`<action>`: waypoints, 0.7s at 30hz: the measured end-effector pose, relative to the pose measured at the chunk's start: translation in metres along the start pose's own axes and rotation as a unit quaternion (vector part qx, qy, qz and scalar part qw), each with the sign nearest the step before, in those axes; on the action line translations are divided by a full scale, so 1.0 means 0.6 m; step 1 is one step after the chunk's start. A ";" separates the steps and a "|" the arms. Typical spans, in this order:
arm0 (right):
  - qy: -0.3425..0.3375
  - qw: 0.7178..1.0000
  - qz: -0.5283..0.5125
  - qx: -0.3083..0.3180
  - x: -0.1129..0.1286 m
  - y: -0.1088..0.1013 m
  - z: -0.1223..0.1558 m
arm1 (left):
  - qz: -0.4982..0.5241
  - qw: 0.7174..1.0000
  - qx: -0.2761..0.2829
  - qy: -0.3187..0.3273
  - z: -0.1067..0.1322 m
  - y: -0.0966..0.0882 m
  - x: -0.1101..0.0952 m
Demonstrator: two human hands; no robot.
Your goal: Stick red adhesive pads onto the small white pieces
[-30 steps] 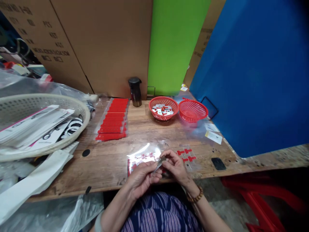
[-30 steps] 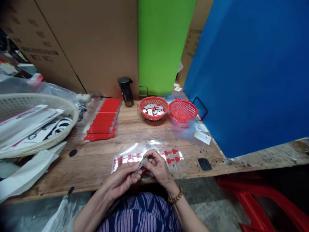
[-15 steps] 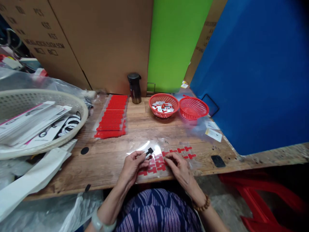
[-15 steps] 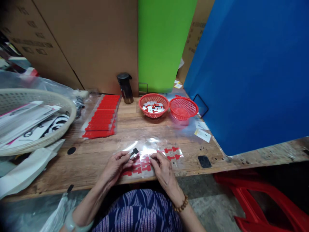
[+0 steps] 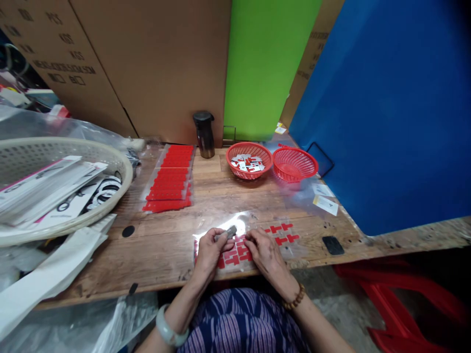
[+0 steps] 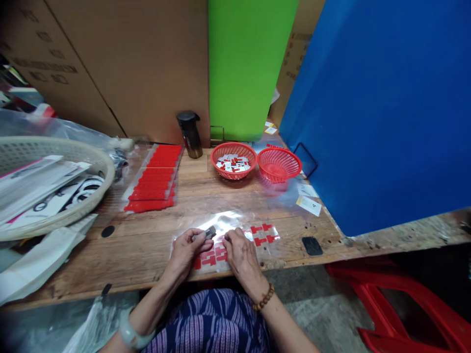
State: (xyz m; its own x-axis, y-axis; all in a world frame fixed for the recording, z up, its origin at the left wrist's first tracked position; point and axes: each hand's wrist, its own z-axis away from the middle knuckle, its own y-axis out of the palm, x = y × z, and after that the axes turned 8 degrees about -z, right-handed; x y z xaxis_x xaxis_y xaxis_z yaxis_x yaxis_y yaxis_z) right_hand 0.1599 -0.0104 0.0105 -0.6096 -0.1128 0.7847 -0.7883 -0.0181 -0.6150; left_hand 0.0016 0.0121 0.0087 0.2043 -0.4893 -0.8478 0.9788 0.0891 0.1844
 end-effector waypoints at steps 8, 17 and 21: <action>0.015 1.000 0.021 0.018 0.005 -0.003 -0.005 | -0.025 1.000 -0.014 0.005 0.003 0.006 -0.003; -0.003 0.998 -0.015 -0.057 0.008 0.014 0.011 | -0.025 0.999 -0.017 0.009 0.002 0.005 0.002; 0.013 0.998 -0.007 -0.056 0.011 0.013 0.007 | -0.039 0.999 -0.018 0.016 0.002 0.006 0.002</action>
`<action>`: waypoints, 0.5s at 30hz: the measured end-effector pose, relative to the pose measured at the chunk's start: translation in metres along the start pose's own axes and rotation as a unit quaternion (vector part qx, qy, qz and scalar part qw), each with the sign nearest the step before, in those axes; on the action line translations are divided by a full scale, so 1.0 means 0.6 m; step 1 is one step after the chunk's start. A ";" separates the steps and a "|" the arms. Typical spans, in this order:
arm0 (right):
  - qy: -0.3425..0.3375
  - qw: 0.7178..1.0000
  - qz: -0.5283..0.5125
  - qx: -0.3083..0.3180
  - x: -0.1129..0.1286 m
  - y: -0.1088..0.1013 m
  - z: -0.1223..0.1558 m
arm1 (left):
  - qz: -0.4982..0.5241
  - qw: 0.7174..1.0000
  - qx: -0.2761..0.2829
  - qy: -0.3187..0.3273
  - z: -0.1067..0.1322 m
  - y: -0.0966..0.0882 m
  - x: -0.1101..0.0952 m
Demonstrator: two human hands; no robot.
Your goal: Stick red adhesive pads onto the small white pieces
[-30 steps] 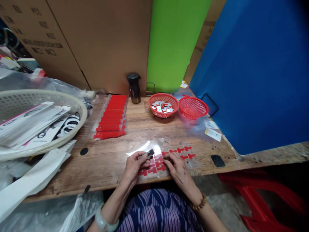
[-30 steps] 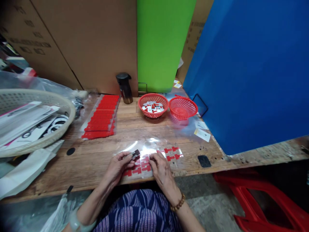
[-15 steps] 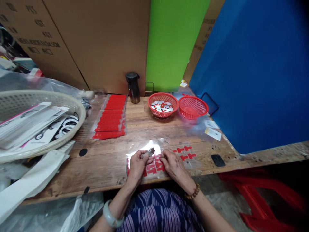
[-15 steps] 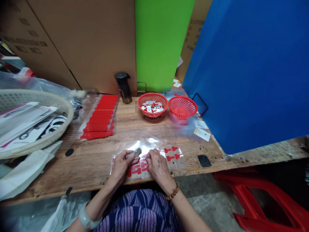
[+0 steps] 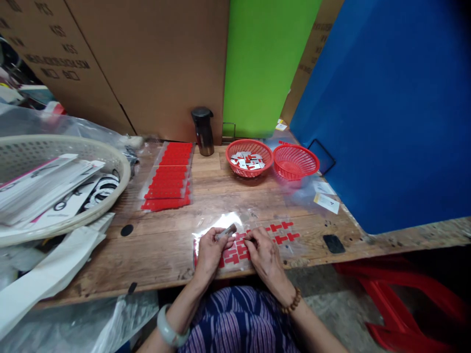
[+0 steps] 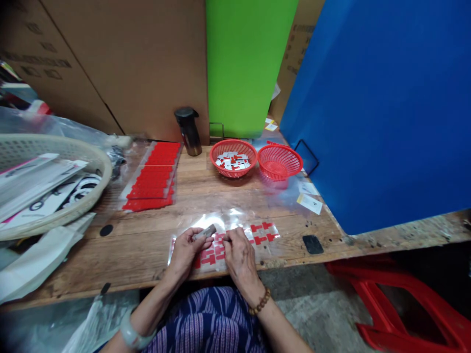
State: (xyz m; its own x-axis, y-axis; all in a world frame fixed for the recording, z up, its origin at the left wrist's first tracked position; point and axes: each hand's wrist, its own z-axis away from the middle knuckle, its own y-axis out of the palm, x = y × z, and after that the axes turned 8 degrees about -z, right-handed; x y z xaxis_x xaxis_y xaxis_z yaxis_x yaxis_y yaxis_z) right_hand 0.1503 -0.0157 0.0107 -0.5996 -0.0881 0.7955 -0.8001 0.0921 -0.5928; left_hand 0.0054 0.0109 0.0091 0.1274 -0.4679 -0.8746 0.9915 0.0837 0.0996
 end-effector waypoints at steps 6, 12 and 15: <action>-0.019 0.999 -0.039 0.014 0.003 -0.003 0.010 | -0.001 1.000 -0.013 -0.003 -0.001 0.004 -0.001; -0.022 0.994 -0.099 0.045 0.005 -0.013 0.017 | 0.000 1.000 -0.019 -0.002 0.000 0.005 -0.003; -0.015 0.989 -0.133 0.061 0.005 -0.019 0.017 | 0.001 1.000 -0.022 -0.003 0.000 0.005 -0.003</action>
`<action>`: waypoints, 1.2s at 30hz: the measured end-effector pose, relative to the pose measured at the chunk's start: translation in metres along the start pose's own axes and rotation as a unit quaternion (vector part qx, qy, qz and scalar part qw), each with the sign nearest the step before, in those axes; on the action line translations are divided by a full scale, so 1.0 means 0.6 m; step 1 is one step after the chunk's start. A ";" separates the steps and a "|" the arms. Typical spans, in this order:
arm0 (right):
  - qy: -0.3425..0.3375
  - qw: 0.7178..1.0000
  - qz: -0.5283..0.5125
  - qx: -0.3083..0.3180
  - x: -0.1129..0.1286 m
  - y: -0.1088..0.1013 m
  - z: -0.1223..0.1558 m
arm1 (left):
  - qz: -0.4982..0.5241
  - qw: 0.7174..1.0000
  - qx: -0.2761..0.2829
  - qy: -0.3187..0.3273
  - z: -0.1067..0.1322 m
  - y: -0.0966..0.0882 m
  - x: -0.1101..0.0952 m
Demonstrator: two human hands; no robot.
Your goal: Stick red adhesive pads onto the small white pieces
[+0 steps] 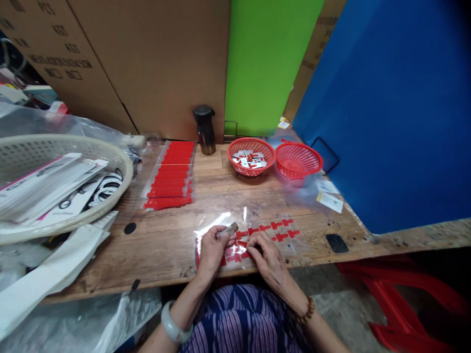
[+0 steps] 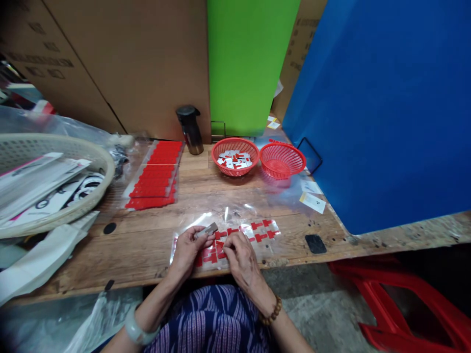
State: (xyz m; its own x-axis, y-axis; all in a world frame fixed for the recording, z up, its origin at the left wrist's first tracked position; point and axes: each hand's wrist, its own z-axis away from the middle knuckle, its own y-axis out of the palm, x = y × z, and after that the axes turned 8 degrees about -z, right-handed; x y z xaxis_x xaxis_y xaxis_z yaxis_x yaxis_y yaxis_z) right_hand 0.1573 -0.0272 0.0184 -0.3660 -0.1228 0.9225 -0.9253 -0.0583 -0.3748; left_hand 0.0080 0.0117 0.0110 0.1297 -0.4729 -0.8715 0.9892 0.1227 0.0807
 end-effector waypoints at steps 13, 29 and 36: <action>0.082 0.984 -0.158 -0.020 -0.010 -0.005 -0.005 | 0.021 1.000 0.017 -0.007 -0.002 -0.002 -0.003; 0.047 0.986 -0.152 -0.055 0.054 -0.024 -0.005 | 0.070 0.977 0.159 -0.120 0.074 -0.011 -0.058; 0.040 0.989 -0.129 -0.060 0.056 -0.019 -0.002 | 0.064 0.978 0.159 -0.121 0.081 -0.004 -0.064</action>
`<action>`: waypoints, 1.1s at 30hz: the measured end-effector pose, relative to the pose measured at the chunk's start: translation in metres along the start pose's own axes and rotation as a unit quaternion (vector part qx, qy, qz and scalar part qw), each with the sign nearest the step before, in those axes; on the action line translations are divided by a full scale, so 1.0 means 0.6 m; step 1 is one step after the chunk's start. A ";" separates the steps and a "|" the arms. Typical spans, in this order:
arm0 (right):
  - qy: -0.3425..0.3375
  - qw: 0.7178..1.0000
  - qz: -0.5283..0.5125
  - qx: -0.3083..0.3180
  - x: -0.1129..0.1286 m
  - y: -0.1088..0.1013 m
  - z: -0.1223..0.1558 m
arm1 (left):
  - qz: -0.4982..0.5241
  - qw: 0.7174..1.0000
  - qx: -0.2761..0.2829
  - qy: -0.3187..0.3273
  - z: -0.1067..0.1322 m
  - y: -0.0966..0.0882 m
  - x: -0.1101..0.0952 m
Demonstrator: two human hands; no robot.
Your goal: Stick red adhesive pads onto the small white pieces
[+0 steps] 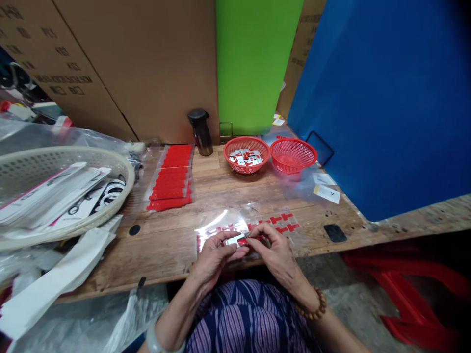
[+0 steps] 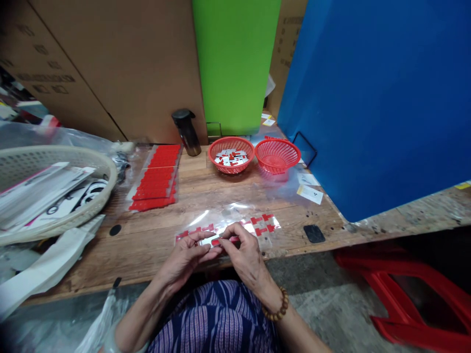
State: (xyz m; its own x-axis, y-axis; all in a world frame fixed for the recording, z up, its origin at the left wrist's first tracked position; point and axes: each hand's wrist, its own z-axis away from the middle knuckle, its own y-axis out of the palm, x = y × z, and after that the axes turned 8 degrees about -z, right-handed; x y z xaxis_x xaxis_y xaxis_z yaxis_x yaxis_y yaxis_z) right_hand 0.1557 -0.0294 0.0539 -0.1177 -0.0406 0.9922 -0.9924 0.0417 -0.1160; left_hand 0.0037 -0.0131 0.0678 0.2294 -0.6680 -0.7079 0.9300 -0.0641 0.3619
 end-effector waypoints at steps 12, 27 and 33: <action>-0.003 1.000 0.000 -0.006 -0.005 0.001 -0.003 | 0.005 1.000 -0.008 0.002 0.000 0.006 -0.005; -0.005 1.000 0.010 -0.020 -0.008 0.004 -0.001 | 0.004 1.000 -0.009 -0.001 0.000 0.006 -0.003; -0.002 1.000 0.013 -0.023 -0.008 0.004 0.001 | 0.001 1.000 -0.004 0.001 -0.003 0.005 0.002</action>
State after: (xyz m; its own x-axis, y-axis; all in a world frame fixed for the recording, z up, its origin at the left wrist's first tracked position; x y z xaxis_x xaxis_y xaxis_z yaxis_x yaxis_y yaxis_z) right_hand 0.1538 -0.0296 0.0489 -0.1440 -0.0431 0.9886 -0.9862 0.0890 -0.1397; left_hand 0.0071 -0.0125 0.0669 0.2315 -0.6661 -0.7090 0.9319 -0.0574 0.3583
